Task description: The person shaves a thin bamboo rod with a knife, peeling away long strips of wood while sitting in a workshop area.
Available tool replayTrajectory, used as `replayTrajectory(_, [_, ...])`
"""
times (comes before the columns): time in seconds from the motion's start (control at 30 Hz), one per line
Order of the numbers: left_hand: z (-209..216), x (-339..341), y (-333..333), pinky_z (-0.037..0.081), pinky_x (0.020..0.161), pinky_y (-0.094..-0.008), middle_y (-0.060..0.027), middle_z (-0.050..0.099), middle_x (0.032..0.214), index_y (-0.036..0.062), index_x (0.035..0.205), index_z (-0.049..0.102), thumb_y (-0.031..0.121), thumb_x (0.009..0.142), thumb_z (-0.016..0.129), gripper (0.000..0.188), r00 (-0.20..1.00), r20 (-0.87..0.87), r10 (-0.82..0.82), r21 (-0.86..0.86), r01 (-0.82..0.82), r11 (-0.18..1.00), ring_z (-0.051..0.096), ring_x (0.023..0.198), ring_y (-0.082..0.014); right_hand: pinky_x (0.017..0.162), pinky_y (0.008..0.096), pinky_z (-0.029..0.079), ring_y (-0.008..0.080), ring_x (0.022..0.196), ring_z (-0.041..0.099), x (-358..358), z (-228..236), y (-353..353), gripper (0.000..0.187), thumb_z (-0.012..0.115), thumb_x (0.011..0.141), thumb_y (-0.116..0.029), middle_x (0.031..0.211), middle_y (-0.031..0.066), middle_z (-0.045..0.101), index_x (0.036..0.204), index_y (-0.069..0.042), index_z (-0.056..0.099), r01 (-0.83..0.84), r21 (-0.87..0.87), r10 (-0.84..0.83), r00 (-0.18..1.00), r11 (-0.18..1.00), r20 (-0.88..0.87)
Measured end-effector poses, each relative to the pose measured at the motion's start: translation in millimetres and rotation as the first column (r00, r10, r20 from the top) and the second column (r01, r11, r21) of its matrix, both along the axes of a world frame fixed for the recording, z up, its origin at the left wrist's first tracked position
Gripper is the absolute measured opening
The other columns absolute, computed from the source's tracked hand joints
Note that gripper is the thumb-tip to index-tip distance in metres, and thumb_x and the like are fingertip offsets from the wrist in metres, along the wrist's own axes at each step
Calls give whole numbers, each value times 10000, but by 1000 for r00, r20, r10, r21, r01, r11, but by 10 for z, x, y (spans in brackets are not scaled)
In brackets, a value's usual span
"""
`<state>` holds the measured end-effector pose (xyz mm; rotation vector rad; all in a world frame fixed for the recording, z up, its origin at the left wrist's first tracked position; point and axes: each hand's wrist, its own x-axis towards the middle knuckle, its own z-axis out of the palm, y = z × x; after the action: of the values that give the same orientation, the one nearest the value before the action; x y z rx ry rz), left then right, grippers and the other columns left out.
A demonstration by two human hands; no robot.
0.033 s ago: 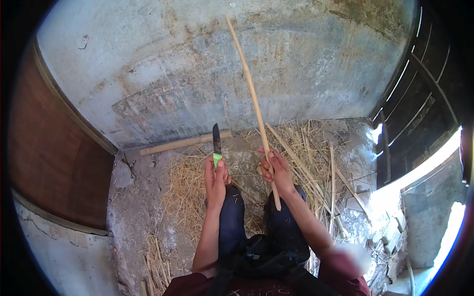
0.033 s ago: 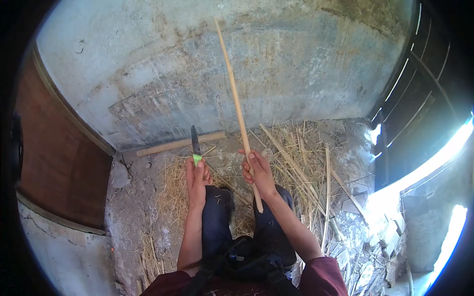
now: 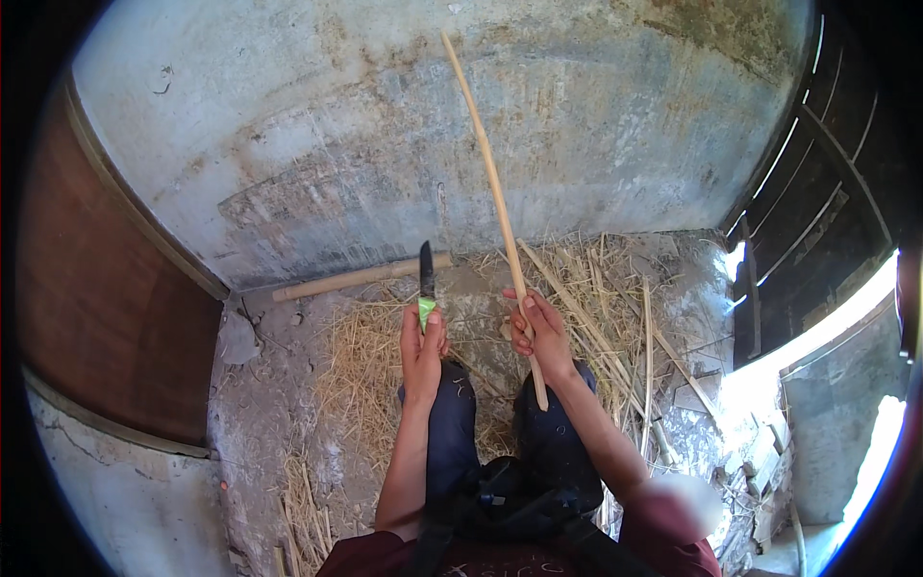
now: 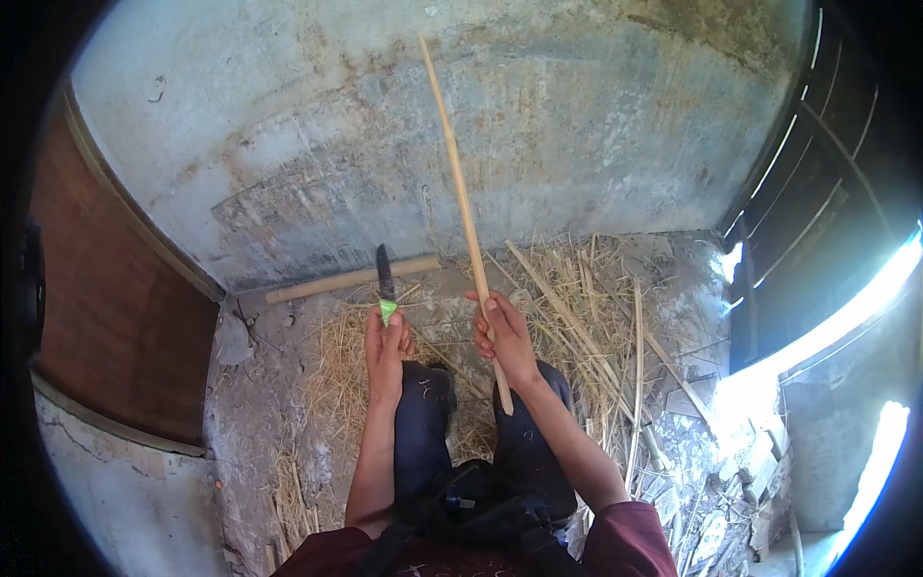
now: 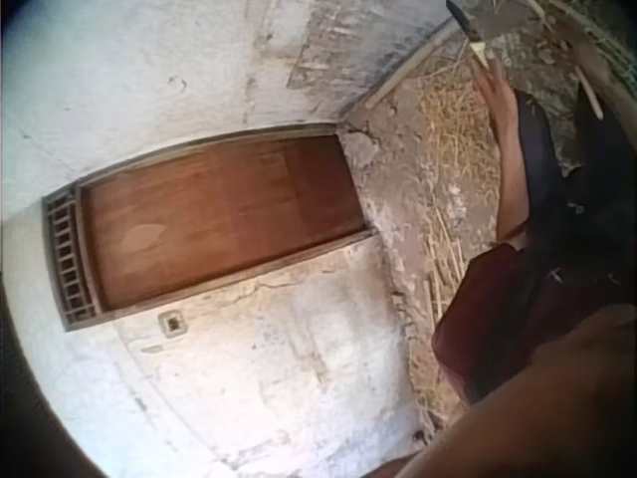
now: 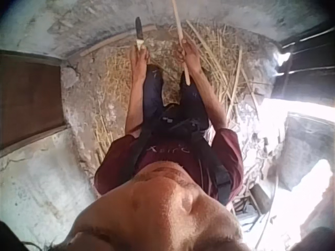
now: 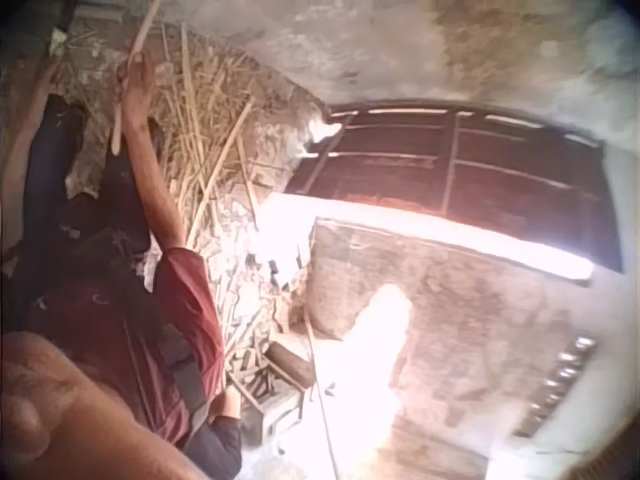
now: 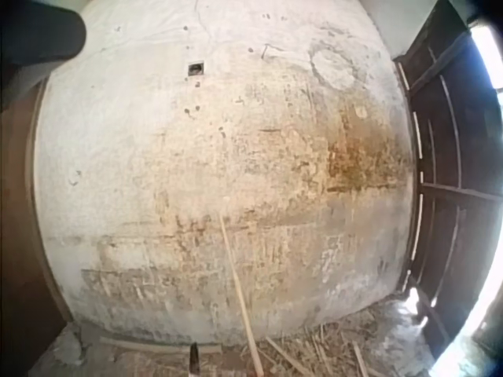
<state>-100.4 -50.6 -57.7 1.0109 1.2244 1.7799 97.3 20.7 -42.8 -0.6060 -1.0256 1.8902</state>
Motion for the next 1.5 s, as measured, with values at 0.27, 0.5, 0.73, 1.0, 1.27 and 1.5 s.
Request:
replayTrajectory(0.27, [-67, -45, -5, 329, 690, -257, 35, 481, 840, 99, 1114, 555, 385, 1140, 534, 288, 998, -43, -52, -57, 49, 997, 381, 738, -63, 528, 212, 367, 45, 626, 441, -32, -74, -16, 422, 472, 1163, -285, 824, -31, 482, 1483, -25, 558, 2, -67, -3, 1000, 998, -27])
replayTrajectory(0.5, [-9, -19, -56, 425, 825, -258, 11, 572, 923, 31, 1085, 610, 383, 1117, 598, 354, 979, -198, -43, -160, 11, 987, 509, 907, -74, 551, 212, 374, 11, 600, 443, -38, -141, -46, 439, 671, 1071, -210, 739, -71, 518, 1461, -13, 630, 214, 205, -264, 930, 955, 258])
replayTrajectory(0.73, [-59, -40, -10, 378, 705, -263, 38, 478, 820, 77, 918, 510, 226, 1032, 737, 294, 967, -244, -76, -167, 36, 985, 421, 771, -65, 629, 242, 487, 43, 676, 550, -88, -268, -39, 521, 791, 931, -56, 869, -18, 656, 1431, -13, 651, 232, 595, -510, 784, 770, 354])
replayTrajectory(1.0, [-43, -143, 170, 341, 589, -311, 24, 372, 656, 75, 769, 457, 209, 988, 770, 404, 923, -377, -80, -237, -12, 971, 358, 642, -81, 685, 255, 562, 94, 865, 697, -122, -219, -134, 516, 790, 919, -16, 1052, 80, 695, 1416, -7, 649, 165, 555, -446, 790, 815, 420])
replayTrajectory(1.27, [-22, -84, 387, 430, 608, -437, -212, 550, 655, -49, 841, 589, 302, 1014, 728, 416, 576, -817, -6, -110, -146, 983, 529, 589, -347, 627, 272, 566, 121, 778, 725, -138, -265, -99, 527, 811, 887, -29, 1068, 150, 707, 1394, -13, 669, 168, 705, -521, 791, 689, 321])
replayTrajectory(1.5, [-16, 53, 328, 440, 662, -459, -265, 573, 727, -45, 917, 615, 330, 1077, 636, 409, 747, -649, -147, -296, -71, 952, 519, 651, -385, 597, 286, 543, 128, 728, 707, -95, -270, -113, 496, 812, 891, -55, 1024, 149, 714, 1369, -19, 685, 112, 664, -479, 780, 740, 402])
